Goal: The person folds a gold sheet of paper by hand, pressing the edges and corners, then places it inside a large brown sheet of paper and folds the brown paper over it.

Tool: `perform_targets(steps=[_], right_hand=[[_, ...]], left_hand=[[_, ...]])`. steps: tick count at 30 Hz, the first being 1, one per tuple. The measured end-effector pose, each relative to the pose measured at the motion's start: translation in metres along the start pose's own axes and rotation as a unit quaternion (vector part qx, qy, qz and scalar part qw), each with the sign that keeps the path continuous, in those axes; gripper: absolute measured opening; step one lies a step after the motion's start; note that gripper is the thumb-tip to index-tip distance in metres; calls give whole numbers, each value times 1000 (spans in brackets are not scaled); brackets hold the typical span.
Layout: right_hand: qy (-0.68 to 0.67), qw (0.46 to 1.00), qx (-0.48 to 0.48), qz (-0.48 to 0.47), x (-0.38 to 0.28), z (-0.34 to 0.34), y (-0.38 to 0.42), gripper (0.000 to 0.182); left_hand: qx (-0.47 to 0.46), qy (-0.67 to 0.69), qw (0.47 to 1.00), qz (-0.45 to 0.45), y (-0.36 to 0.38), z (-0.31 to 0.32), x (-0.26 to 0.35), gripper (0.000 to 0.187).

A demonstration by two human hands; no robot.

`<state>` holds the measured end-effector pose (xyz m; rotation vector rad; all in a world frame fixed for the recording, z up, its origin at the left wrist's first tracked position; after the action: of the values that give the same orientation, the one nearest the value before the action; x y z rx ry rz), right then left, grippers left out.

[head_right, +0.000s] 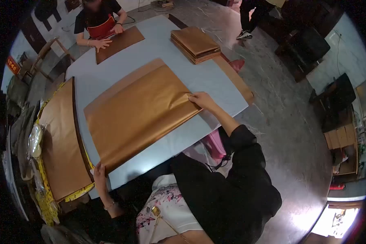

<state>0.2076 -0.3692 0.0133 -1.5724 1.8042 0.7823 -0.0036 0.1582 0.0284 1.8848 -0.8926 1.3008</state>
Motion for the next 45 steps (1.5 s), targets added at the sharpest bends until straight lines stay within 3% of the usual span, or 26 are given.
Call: perform_targets(steps=[2, 4, 13, 15, 18, 22, 24, 25, 28, 30, 33, 38, 39, 45], right_hand=[[0, 1000, -7, 19, -5, -3, 2, 44], [61, 998, -21, 20, -10, -6, 1, 42], [32, 999, -2, -32, -19, -8, 6, 43], [33, 997, -53, 53, -31, -12, 9, 42], [73, 997, -32, -11, -10, -6, -4, 42], [40, 999, -30, 6, -11, -6, -2, 43], [104, 988, 40, -105, -14, -5, -4, 43], [104, 988, 42, -105, -13, -3, -5, 43], [93, 989, 65, -99, -16, 2, -8, 43], [135, 989, 40, -47, -18, 5, -10, 43], [112, 991, 46, -61, -13, 10, -15, 51], [150, 988, 28, -29, -19, 8, -16, 58], [154, 987, 44, -24, -22, 4, -14, 58], [27, 998, -25, 60, -26, -8, 0, 53]], left_hand=[[-3, -76, 997, 15, 2, -1, 5, 40], [10, -73, 997, 4, 5, 2, 5, 40], [8, -49, 998, -24, 6, 1, -6, 41], [30, -62, 998, -13, 9, 4, -1, 41], [55, -91, 994, -17, 13, 11, 11, 41], [80, -132, 988, 16, 12, 11, -3, 41], [91, -128, 987, 32, 12, 14, -4, 42], [96, -124, 987, 29, 13, 14, -4, 42], [101, -146, 984, 21, 15, 16, -4, 43], [154, -62, 981, 100, 15, 19, -5, 44], [165, -13, 984, 63, 21, 22, -3, 43], [125, -107, 984, 71, 15, 14, -19, 42], [119, -94, 988, 32, 10, 14, -24, 41], [132, -101, 986, 26, 13, 21, -10, 37]])
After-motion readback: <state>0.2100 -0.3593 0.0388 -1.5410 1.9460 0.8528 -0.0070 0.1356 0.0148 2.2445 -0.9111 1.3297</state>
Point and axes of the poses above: each hand's wrist, its own y-axis away from the middle knuckle, its own z-axis out of the palm, x = y × z, the point moved 2 cm from there along -y, towards the middle knuckle, and after that the axes turned 11 degrees about x, right-handed, at the moved point
